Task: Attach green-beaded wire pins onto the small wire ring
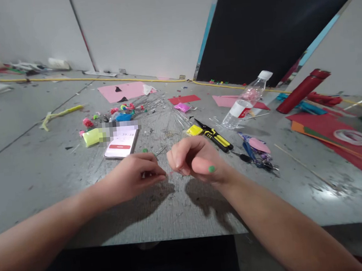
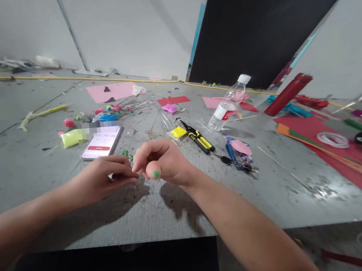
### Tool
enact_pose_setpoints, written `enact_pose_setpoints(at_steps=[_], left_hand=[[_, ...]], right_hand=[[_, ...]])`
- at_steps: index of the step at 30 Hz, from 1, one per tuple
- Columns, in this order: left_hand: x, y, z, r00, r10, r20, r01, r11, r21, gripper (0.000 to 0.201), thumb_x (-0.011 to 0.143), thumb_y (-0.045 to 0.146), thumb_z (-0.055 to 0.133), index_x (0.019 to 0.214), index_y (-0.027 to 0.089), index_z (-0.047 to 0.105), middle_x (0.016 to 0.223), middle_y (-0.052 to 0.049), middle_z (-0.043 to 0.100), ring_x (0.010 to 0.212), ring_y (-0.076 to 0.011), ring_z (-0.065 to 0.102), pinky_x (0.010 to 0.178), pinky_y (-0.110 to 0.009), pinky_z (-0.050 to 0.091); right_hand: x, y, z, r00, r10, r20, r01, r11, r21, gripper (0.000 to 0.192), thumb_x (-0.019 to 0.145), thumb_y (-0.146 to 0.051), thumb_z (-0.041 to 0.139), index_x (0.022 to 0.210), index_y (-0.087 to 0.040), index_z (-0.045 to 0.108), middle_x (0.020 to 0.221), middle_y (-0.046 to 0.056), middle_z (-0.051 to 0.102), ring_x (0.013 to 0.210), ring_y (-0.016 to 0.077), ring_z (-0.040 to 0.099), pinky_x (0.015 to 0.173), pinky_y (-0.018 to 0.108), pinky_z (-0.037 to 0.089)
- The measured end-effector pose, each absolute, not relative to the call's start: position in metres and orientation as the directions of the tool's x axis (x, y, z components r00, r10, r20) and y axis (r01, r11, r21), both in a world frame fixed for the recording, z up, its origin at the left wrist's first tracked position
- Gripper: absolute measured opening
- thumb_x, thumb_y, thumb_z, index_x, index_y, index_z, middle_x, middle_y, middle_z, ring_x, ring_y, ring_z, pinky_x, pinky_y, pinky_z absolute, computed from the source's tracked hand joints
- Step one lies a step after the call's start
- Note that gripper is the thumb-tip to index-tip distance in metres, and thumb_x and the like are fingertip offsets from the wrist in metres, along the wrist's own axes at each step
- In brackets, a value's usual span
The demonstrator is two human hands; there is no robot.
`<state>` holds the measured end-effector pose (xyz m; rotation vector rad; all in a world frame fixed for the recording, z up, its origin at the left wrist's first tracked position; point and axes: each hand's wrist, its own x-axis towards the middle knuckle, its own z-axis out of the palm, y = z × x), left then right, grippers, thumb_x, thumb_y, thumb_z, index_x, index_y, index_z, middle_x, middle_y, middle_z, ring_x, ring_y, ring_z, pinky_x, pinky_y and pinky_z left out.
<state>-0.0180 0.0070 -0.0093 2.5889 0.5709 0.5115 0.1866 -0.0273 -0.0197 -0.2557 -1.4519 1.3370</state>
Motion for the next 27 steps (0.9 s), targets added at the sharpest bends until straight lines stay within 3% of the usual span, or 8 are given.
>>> enact_pose_setpoints(at_steps=[4,7,14,17,20,27], left_hand=[[-0.03,0.006,0.012,0.68,0.568,0.464,0.32,-0.799,0.51,0.012,0.089,0.024,0.063,0.085,0.022,0.074,0.075,-0.001,0.065,0.066,-0.0123,0.059,0.06,-0.026,0.047],[-0.034,0.0,0.021,0.61,0.587,0.532,0.328,-0.798,0.505,0.009,0.088,0.025,0.064,0.081,0.024,0.07,0.077,-0.001,0.066,0.066,-0.0137,0.059,0.057,-0.027,0.045],[-0.035,-0.01,0.024,0.639,0.509,0.576,0.282,-0.852,0.44,0.009,0.086,0.024,0.066,0.084,0.031,0.072,0.076,0.001,0.064,0.062,-0.0131,0.058,0.058,-0.029,0.049],[-0.036,-0.01,0.025,0.649,0.458,0.608,0.259,-0.884,0.39,0.006,0.086,0.028,0.069,0.086,0.032,0.073,0.075,0.002,0.065,0.06,-0.0121,0.058,0.057,-0.028,0.049],[-0.039,-0.01,0.027,0.689,0.41,0.598,0.244,-0.908,0.34,0.008,0.087,0.027,0.068,0.089,0.032,0.074,0.075,0.001,0.066,0.06,-0.0115,0.059,0.057,-0.026,0.05],[-0.039,-0.017,0.03,0.712,0.5,0.493,0.304,-0.853,0.425,0.015,0.085,0.029,0.066,0.087,0.037,0.077,0.076,0.0,0.069,0.062,-0.0154,0.062,0.06,-0.028,0.055]], right_hand=[[0.193,-0.019,-0.028,-0.559,0.647,0.518,-0.438,0.301,-0.847,0.034,0.065,-0.053,0.085,0.067,-0.022,0.07,0.052,-0.007,0.056,0.048,0.0069,0.046,0.049,0.022,0.038],[0.195,-0.018,-0.031,-0.589,0.655,0.473,-0.437,0.234,-0.868,0.034,0.06,-0.051,0.088,0.069,-0.022,0.072,0.053,-0.007,0.057,0.047,0.0059,0.046,0.049,0.021,0.039],[0.191,-0.024,-0.032,-0.558,0.766,0.32,-0.396,0.093,-0.913,0.023,0.066,-0.031,0.09,0.082,-0.022,0.076,0.062,-0.004,0.065,0.053,0.0072,0.055,0.05,0.019,0.045],[0.189,-0.032,-0.029,-0.519,0.803,0.293,-0.339,0.122,-0.933,0.022,0.07,-0.026,0.087,0.089,-0.022,0.076,0.074,-0.001,0.07,0.065,0.009,0.061,0.058,0.021,0.05],[0.189,-0.041,-0.023,-0.486,0.831,0.271,-0.305,0.13,-0.944,0.014,0.079,-0.026,0.079,0.092,-0.02,0.076,0.074,-0.001,0.069,0.066,0.009,0.061,0.059,0.021,0.051],[0.183,-0.056,-0.007,-0.456,0.868,0.199,-0.138,0.152,-0.979,0.01,0.086,-0.026,0.069,0.082,-0.018,0.073,0.07,0.001,0.067,0.062,0.0119,0.063,0.058,0.025,0.052]])
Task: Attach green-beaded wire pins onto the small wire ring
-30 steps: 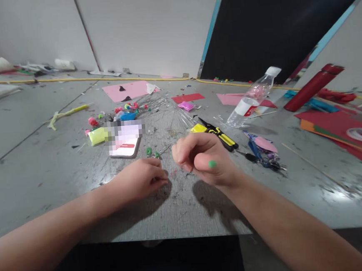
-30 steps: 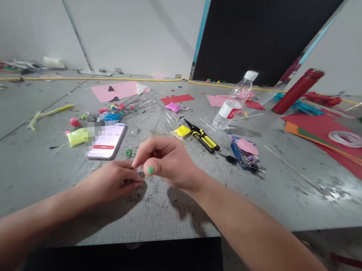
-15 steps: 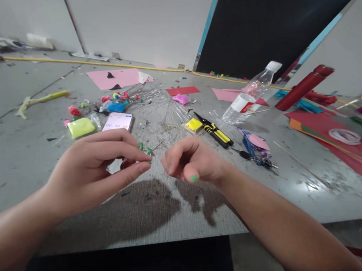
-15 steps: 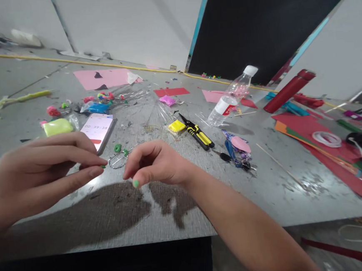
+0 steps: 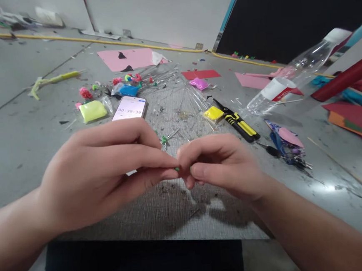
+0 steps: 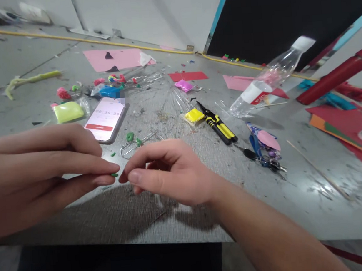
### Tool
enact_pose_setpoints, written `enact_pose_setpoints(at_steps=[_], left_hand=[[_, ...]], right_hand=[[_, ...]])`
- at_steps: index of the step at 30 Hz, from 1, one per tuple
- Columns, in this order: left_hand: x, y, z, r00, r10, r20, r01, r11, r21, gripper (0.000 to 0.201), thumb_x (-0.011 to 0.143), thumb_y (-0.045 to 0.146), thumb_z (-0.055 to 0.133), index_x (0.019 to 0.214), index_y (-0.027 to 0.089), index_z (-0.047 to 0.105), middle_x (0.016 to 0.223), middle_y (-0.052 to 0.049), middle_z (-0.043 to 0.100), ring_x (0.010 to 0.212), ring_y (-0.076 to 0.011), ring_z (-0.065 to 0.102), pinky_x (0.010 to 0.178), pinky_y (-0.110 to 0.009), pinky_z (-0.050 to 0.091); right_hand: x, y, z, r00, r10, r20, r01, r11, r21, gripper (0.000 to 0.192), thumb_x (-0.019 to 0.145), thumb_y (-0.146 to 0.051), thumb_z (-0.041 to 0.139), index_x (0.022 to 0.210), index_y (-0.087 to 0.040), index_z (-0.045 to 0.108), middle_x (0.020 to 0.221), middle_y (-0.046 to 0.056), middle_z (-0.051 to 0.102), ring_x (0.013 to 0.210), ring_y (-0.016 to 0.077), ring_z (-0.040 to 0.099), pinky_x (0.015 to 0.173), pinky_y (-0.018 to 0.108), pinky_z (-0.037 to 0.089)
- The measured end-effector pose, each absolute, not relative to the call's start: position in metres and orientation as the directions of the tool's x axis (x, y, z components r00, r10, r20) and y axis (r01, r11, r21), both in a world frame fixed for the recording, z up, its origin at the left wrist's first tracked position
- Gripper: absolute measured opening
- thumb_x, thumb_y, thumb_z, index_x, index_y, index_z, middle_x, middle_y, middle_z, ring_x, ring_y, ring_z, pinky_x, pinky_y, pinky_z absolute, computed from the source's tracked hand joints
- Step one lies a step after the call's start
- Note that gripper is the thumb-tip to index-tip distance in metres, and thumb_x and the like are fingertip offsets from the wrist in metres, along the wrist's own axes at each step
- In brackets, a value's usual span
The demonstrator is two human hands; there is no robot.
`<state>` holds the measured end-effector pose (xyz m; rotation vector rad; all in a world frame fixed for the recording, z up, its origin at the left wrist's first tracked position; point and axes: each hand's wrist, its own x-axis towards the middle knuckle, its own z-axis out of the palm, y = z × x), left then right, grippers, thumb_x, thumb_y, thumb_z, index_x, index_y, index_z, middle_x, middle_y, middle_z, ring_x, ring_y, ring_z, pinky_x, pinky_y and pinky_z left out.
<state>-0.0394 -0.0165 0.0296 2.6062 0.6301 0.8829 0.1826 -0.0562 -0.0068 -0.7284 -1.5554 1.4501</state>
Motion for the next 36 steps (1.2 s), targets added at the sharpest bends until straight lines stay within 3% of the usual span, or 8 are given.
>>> enact_pose_setpoints(at_steps=[7,14,21,30,36], left_hand=[[-0.039,-0.02,0.028,0.696,0.454,0.556,0.265,-0.882,0.389,0.012,0.085,0.026,0.068,0.087,0.035,0.077,0.075,0.001,0.07,0.06,-0.0134,0.061,0.057,-0.027,0.053],[-0.037,-0.021,0.028,0.669,0.458,0.586,0.253,-0.881,0.4,0.013,0.086,0.025,0.067,0.081,0.033,0.076,0.072,0.002,0.067,0.057,-0.013,0.06,0.053,-0.027,0.052],[-0.036,-0.023,0.033,0.709,0.527,0.469,0.278,-0.82,0.501,0.014,0.087,0.029,0.064,0.081,0.035,0.076,0.072,0.0,0.067,0.059,-0.0136,0.059,0.056,-0.025,0.053],[-0.042,-0.023,0.023,0.722,0.425,0.546,0.193,-0.882,0.43,0.017,0.089,0.015,0.061,0.094,0.026,0.074,0.083,-0.003,0.067,0.063,-0.0113,0.057,0.06,-0.021,0.051],[-0.046,-0.021,0.026,0.775,0.396,0.494,0.206,-0.896,0.394,0.016,0.09,0.016,0.062,0.096,0.025,0.075,0.084,-0.003,0.067,0.065,-0.0116,0.057,0.06,-0.021,0.05]], right_hand=[[0.175,-0.063,0.0,-0.414,0.831,0.372,0.068,0.436,-0.897,0.017,0.093,-0.031,0.059,0.081,-0.023,0.07,0.068,0.0,0.064,0.061,0.0135,0.056,0.059,0.029,0.047],[0.174,-0.067,0.0,-0.414,0.814,0.408,0.053,0.469,-0.882,0.017,0.093,-0.025,0.058,0.082,-0.023,0.069,0.068,0.001,0.063,0.062,0.0143,0.057,0.061,0.03,0.048],[0.173,-0.067,-0.002,-0.431,0.798,0.421,0.033,0.48,-0.877,0.017,0.094,-0.023,0.057,0.083,-0.022,0.069,0.067,0.001,0.063,0.062,0.0141,0.057,0.061,0.03,0.048],[0.17,-0.067,-0.004,-0.414,0.771,0.483,0.027,0.541,-0.841,0.016,0.092,-0.023,0.058,0.08,-0.018,0.068,0.066,0.003,0.063,0.061,0.0131,0.057,0.058,0.028,0.047],[0.172,-0.063,-0.004,-0.455,0.742,0.492,0.04,0.569,-0.821,0.017,0.092,-0.022,0.057,0.079,-0.017,0.067,0.065,0.004,0.063,0.06,0.0134,0.057,0.057,0.028,0.048]])
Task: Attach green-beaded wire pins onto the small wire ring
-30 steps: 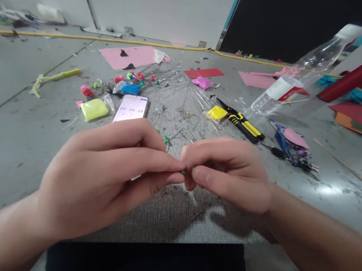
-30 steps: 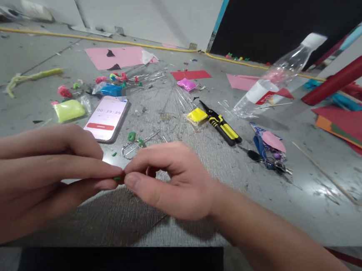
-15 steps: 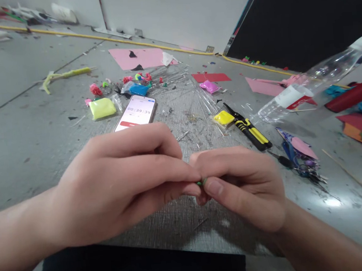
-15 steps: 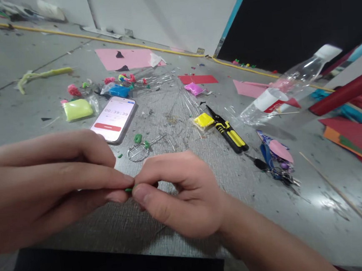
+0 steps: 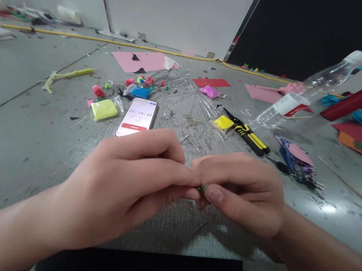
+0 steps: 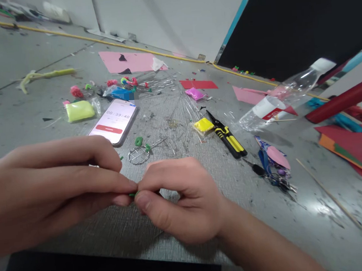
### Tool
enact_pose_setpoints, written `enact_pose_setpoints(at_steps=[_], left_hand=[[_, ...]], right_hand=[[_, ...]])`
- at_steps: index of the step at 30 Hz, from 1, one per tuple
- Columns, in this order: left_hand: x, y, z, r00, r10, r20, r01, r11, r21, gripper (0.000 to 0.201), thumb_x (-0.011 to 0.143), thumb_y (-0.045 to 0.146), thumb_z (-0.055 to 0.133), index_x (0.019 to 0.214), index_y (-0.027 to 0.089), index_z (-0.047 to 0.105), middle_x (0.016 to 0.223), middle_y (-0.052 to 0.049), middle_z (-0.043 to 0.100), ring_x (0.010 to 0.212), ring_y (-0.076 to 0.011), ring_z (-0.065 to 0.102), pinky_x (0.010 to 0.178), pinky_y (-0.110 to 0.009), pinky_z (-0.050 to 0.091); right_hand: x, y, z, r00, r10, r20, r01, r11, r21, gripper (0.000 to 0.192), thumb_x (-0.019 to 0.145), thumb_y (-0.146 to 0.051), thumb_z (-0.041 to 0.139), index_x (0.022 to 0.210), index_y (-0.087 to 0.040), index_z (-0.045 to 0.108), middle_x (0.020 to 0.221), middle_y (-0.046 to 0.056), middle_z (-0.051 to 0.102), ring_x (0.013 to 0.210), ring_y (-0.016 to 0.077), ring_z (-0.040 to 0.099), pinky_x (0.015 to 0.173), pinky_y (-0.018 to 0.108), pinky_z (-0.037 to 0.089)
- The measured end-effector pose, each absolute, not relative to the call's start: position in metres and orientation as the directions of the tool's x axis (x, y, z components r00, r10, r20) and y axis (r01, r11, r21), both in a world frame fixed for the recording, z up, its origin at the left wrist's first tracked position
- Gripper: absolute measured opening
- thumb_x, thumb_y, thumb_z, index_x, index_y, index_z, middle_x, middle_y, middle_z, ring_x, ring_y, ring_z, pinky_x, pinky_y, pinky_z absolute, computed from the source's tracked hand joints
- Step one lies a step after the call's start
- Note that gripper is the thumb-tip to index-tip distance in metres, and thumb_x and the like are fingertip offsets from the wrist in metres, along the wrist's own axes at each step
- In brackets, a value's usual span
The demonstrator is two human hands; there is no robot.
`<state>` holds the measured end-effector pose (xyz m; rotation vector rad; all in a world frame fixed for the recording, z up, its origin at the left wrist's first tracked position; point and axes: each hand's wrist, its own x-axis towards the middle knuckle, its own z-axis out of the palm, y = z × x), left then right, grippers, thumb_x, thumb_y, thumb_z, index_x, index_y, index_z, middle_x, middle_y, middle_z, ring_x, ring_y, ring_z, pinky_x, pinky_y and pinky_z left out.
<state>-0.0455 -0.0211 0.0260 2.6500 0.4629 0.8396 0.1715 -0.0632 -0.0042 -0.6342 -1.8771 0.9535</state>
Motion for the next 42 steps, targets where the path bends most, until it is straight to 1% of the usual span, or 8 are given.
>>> enact_pose_setpoints(at_steps=[11,14,18,25,32,37,40,42], left_hand=[[-0.0463,-0.0195,0.0254,0.78,0.386,0.492,0.184,-0.894,0.41,0.017,0.09,0.014,0.06,0.094,0.024,0.073,0.084,-0.002,0.065,0.064,-0.0111,0.057,0.06,-0.021,0.05],[-0.0456,-0.0193,0.026,0.776,0.384,0.5,0.174,-0.893,0.416,0.017,0.09,0.014,0.06,0.092,0.024,0.074,0.083,-0.002,0.065,0.064,-0.011,0.057,0.06,-0.021,0.05],[-0.0454,-0.0193,0.0255,0.776,0.388,0.498,0.179,-0.892,0.416,0.017,0.09,0.015,0.06,0.093,0.025,0.073,0.083,-0.002,0.065,0.064,-0.0112,0.057,0.061,-0.021,0.05],[-0.0463,-0.0183,0.0269,0.789,0.36,0.498,0.175,-0.908,0.38,0.014,0.09,0.015,0.062,0.095,0.024,0.073,0.085,-0.002,0.065,0.066,-0.0108,0.058,0.062,-0.02,0.052],[-0.0439,-0.0181,0.0262,0.776,0.377,0.506,0.169,-0.897,0.409,0.016,0.087,0.014,0.065,0.092,0.025,0.074,0.083,-0.001,0.066,0.065,-0.0104,0.059,0.06,-0.02,0.051],[-0.041,-0.0192,0.0274,0.733,0.399,0.552,0.152,-0.886,0.439,0.016,0.087,0.012,0.064,0.089,0.025,0.074,0.078,0.0,0.064,0.061,-0.0093,0.057,0.058,-0.019,0.051],[-0.0404,-0.0175,0.0304,0.776,0.372,0.509,0.137,-0.888,0.44,0.013,0.086,0.015,0.067,0.09,0.025,0.074,0.077,0.0,0.065,0.061,-0.0098,0.057,0.058,-0.019,0.051],[-0.0404,-0.0168,0.0308,0.787,0.374,0.49,0.133,-0.88,0.457,0.012,0.086,0.019,0.067,0.092,0.026,0.074,0.077,-0.001,0.065,0.06,-0.0105,0.057,0.058,-0.02,0.051]], right_hand=[[0.1705,-0.0641,-0.0052,-0.454,0.732,0.507,0.024,0.579,-0.815,0.014,0.09,-0.016,0.058,0.078,-0.017,0.066,0.064,0.004,0.064,0.059,0.013,0.057,0.056,0.028,0.048],[0.17,-0.0649,-0.0044,-0.45,0.74,0.499,0.045,0.577,-0.815,0.013,0.09,-0.016,0.059,0.079,-0.018,0.067,0.064,0.003,0.064,0.059,0.0129,0.057,0.056,0.028,0.048],[0.1694,-0.0647,-0.0038,-0.46,0.74,0.491,0.055,0.575,-0.816,0.014,0.09,-0.016,0.058,0.079,-0.018,0.067,0.064,0.003,0.064,0.059,0.0132,0.057,0.055,0.028,0.048],[0.17,-0.0655,-0.0036,-0.44,0.733,0.519,0.092,0.612,-0.786,0.013,0.089,-0.015,0.059,0.079,-0.017,0.067,0.064,0.003,0.063,0.058,0.013,0.055,0.055,0.029,0.046],[0.1691,-0.069,-0.0031,-0.397,0.751,0.528,0.151,0.621,-0.77,0.008,0.087,-0.016,0.062,0.083,-0.016,0.069,0.066,0.003,0.064,0.058,0.0128,0.054,0.054,0.028,0.045],[0.1685,-0.0686,-0.0037,-0.383,0.758,0.528,0.172,0.62,-0.765,0.012,0.086,-0.016,0.061,0.076,-0.018,0.065,0.062,0.0,0.059,0.055,0.0122,0.052,0.053,0.028,0.044],[0.1684,-0.0688,-0.0054,-0.366,0.747,0.555,0.161,0.638,-0.753,0.014,0.086,-0.016,0.061,0.072,-0.019,0.063,0.059,0.0,0.057,0.054,0.0123,0.051,0.052,0.028,0.044],[0.1681,-0.0695,-0.006,-0.37,0.741,0.56,0.162,0.645,-0.747,0.014,0.086,-0.016,0.062,0.072,-0.019,0.063,0.059,0.0,0.056,0.053,0.0125,0.051,0.051,0.029,0.043]])
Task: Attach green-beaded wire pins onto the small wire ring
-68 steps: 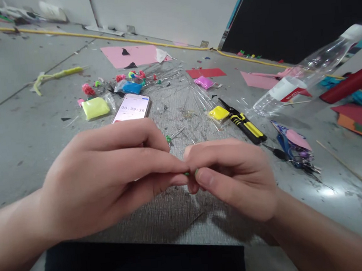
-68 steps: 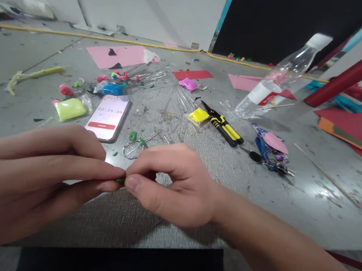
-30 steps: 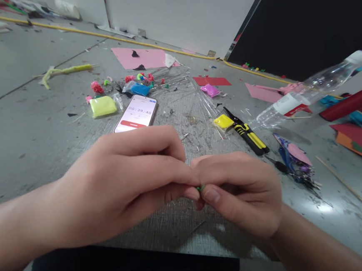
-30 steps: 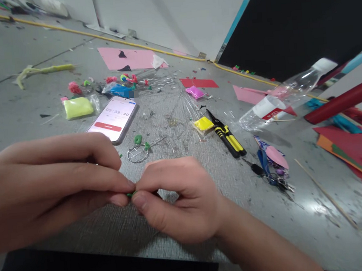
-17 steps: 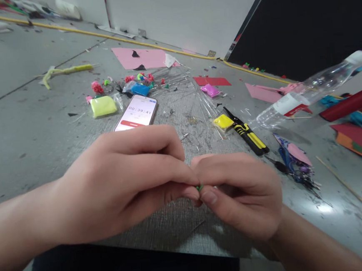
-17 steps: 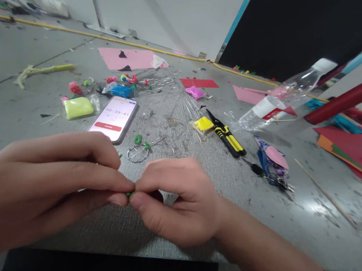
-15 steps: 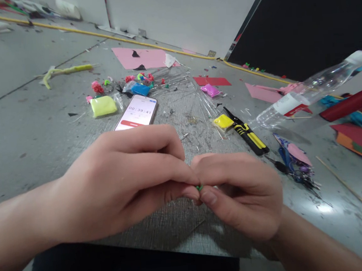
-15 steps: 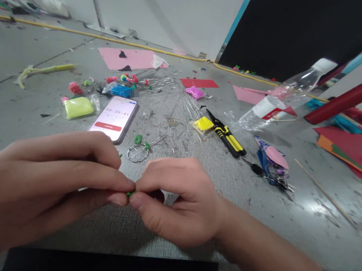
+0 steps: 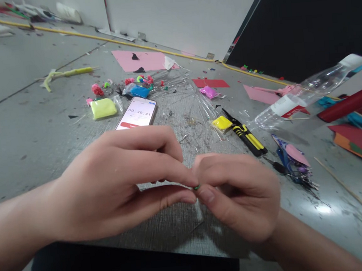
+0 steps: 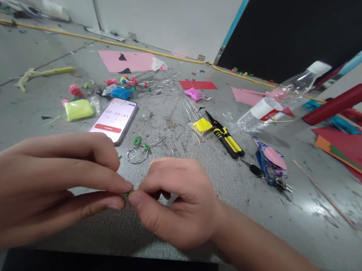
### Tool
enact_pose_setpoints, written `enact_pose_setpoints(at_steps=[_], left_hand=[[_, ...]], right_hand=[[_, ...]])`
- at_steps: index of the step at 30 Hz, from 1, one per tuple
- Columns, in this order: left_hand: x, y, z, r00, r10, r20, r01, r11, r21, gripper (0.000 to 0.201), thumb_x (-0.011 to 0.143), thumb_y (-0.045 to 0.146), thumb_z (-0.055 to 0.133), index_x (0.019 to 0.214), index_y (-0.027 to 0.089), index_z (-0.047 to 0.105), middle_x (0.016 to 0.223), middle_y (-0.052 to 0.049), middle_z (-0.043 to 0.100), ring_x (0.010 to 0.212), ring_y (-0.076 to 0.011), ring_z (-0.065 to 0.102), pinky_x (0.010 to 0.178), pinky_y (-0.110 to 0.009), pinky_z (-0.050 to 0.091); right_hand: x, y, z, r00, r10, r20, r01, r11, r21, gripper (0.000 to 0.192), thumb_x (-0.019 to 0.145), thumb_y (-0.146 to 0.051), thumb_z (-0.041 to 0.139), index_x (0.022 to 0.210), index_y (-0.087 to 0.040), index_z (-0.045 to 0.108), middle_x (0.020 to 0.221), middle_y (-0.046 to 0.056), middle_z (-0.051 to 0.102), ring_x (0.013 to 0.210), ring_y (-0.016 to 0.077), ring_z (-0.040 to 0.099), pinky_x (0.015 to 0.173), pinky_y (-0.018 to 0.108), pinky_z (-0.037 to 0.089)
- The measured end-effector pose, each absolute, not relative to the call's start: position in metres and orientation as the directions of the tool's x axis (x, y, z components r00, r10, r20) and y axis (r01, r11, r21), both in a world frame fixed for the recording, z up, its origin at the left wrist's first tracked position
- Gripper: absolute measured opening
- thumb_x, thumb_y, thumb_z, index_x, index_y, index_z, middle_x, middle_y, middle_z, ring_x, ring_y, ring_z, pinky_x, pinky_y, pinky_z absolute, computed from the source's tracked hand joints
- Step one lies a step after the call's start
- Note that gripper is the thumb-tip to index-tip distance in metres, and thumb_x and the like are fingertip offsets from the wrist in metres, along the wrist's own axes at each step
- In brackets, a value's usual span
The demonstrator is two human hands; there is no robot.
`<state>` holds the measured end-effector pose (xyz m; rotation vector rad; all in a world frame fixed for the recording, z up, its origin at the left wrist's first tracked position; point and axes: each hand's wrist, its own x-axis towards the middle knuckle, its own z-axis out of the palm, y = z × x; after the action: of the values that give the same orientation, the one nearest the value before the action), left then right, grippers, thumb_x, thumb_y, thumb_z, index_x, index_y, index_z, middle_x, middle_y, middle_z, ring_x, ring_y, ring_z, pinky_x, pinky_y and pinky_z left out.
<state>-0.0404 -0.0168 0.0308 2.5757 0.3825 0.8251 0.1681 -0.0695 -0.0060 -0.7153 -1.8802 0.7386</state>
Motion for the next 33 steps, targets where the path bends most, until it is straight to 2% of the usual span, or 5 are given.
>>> enact_pose_setpoints(at_steps=[6,22,28,33], left_hand=[[-0.0409,-0.0179,0.0259,0.745,0.437,0.504,0.124,-0.833,0.539,0.013,0.089,0.021,0.065,0.093,0.027,0.075,0.079,-0.002,0.065,0.062,-0.011,0.056,0.057,-0.021,0.05],[-0.0379,-0.0159,0.0316,0.782,0.405,0.474,0.081,-0.82,0.566,0.018,0.084,0.011,0.067,0.093,0.025,0.074,0.075,-0.001,0.064,0.061,-0.01,0.057,0.051,-0.019,0.048],[-0.039,-0.015,0.0304,0.796,0.413,0.442,0.055,-0.778,0.626,0.014,0.085,0.014,0.067,0.092,0.025,0.073,0.078,-0.001,0.065,0.059,-0.0092,0.057,0.05,-0.019,0.048],[-0.039,-0.0137,0.0306,0.833,0.371,0.41,0.004,-0.745,0.667,0.01,0.087,0.013,0.067,0.091,0.021,0.072,0.08,0.0,0.064,0.063,-0.0071,0.059,0.056,-0.015,0.051]], right_hand=[[0.167,-0.0708,-0.0074,-0.372,0.721,0.584,0.157,0.669,-0.726,0.015,0.088,-0.018,0.061,0.073,-0.02,0.06,0.059,-0.001,0.055,0.053,0.0126,0.052,0.052,0.028,0.043],[0.1666,-0.0703,-0.0082,-0.394,0.703,0.592,0.168,0.688,-0.706,0.016,0.087,-0.016,0.06,0.072,-0.02,0.058,0.058,-0.001,0.056,0.055,0.0113,0.051,0.052,0.026,0.043],[0.1663,-0.071,-0.0082,-0.401,0.697,0.594,0.175,0.695,-0.698,0.017,0.089,-0.021,0.061,0.072,-0.02,0.058,0.059,0.0,0.058,0.055,0.0119,0.054,0.053,0.026,0.046],[0.1654,-0.0706,-0.0073,-0.431,0.68,0.593,0.161,0.705,-0.69,0.021,0.091,-0.026,0.063,0.071,-0.019,0.059,0.06,0.0,0.061,0.055,0.0117,0.057,0.054,0.026,0.048]])
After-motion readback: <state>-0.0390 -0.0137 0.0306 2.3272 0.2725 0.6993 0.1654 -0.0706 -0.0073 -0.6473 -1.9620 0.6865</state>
